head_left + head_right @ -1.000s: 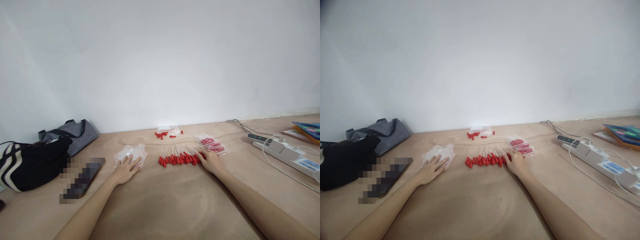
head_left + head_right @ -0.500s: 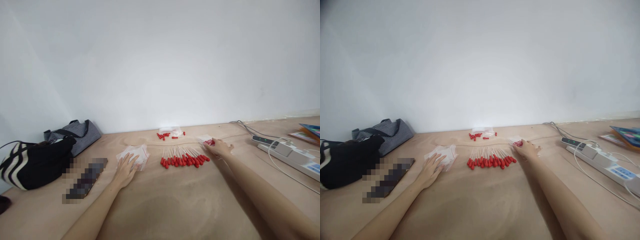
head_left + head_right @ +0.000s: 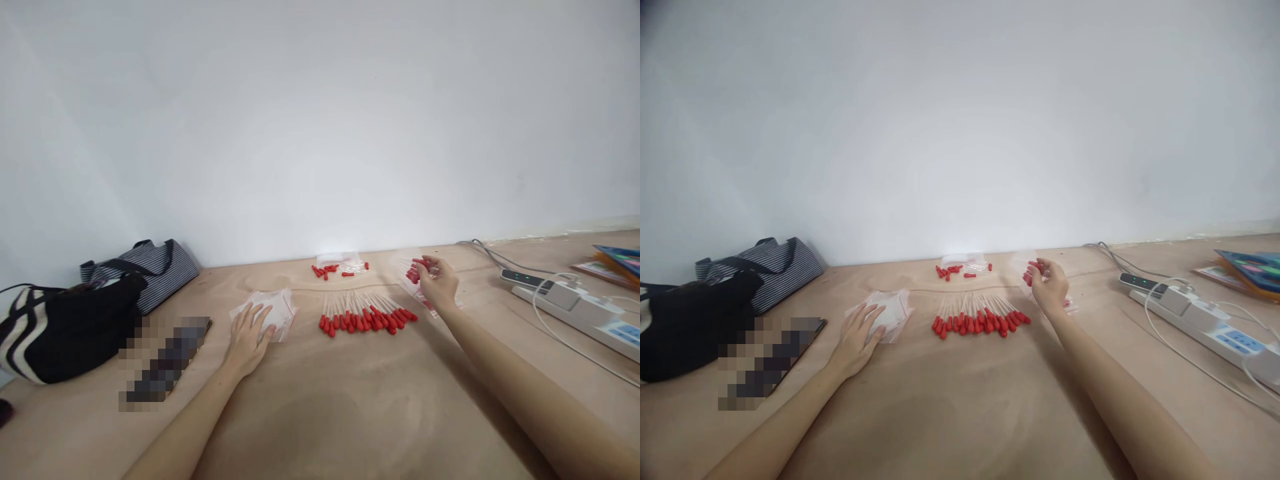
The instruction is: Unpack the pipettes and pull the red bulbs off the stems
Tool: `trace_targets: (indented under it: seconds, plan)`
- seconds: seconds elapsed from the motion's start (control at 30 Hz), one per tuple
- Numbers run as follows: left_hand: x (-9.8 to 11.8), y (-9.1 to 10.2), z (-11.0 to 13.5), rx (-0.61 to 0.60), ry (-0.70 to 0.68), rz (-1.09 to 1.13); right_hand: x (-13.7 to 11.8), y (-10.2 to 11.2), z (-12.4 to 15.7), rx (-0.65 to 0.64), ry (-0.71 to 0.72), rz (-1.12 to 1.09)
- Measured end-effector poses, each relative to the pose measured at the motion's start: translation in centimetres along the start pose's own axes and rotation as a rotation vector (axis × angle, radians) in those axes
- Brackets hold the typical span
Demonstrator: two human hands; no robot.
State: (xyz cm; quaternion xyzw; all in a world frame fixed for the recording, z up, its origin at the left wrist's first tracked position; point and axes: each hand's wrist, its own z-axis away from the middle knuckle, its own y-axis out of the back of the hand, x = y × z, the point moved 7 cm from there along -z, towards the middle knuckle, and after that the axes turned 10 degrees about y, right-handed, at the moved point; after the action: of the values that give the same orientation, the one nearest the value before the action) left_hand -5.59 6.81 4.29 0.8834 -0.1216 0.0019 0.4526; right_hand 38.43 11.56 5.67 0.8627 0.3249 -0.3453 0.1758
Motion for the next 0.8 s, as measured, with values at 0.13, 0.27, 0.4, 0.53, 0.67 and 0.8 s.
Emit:
trace_targets:
  seconds: [0.13, 0.27, 0.4, 0.53, 0.67, 0.8]
  plan:
    - [2.2, 2.1, 0.1, 0.123, 0.007, 0.084, -4.4, -0.7, 3.5, -0.141, -0.178, -0.362]
    - [6.3, 3.7, 0.6, 0.037, -0.088, 0.24, -8.4, -3.2, 11.2, -0.553, -0.445, -0.615]
    - [10.9, 3.8, 2.3, -0.174, -0.252, 0.364, -10.2, -5.1, 16.7, -0.793, -0.506, -0.66]
    - [13.9, 2.6, 4.6, -0.415, -0.362, 0.407, -11.1, -5.5, 16.6, -0.878, -0.124, -0.383]
    - [13.7, 0.4, 5.9, -0.687, -0.259, 0.348, -11.9, -3.9, 15.1, -0.835, 0.27, -0.023]
    - [12.8, -0.5, 6.5, -0.756, -0.142, 0.302, -11.2, -2.3, 14.6, -0.786, 0.306, 0.212]
